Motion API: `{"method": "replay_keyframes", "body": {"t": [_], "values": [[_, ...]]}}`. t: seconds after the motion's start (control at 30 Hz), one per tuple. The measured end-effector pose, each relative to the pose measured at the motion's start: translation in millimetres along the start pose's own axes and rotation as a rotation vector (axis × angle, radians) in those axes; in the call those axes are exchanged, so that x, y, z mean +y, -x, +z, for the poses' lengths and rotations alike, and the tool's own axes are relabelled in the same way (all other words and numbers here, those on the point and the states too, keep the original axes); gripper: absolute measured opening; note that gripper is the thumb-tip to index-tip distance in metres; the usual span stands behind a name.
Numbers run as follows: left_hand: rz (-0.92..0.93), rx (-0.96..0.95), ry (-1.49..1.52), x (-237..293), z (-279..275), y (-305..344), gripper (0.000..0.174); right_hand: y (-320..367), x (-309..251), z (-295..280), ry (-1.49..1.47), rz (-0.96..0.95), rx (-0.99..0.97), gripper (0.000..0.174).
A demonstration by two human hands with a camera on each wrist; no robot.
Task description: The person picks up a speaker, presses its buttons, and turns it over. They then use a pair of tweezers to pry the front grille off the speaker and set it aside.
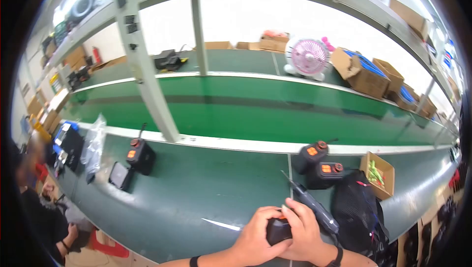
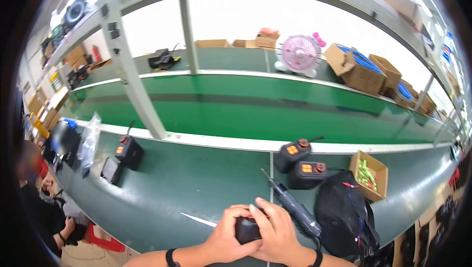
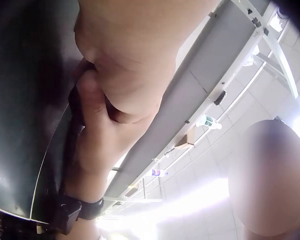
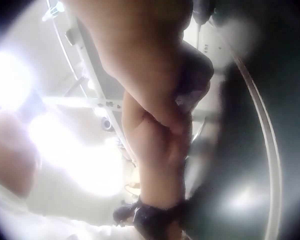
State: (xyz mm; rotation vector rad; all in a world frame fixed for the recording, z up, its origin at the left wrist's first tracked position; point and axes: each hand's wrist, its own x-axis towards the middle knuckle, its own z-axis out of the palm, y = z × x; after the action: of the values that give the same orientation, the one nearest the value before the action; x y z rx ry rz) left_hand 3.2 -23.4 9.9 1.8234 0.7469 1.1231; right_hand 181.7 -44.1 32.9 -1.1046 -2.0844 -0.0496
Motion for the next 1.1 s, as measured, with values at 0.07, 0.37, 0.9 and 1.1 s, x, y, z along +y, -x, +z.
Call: {"method": "replay_keyframes", "body": {"t": [0.07,0.37,0.9,1.1], "values": [[0.049,-0.007,-0.035,2,-1,-1,0.081,0,-3,-3,-0.059,0.038,0.018,0.089],[0.256,-0.065,-0.135,-8,-7,-6,0.086,-4,22,-26,-0.367,0.079,-0.064,0.079],[-0.172,-0.008,0.381,19,-7,-2,0.057,13,5,-12,-0.056,-0.106,0.203,0.056],[0.145,-0.154,0.065,-5,-29,-7,0.062,3,0,-19,-0.757,0.239,0.137,0.085]]}}
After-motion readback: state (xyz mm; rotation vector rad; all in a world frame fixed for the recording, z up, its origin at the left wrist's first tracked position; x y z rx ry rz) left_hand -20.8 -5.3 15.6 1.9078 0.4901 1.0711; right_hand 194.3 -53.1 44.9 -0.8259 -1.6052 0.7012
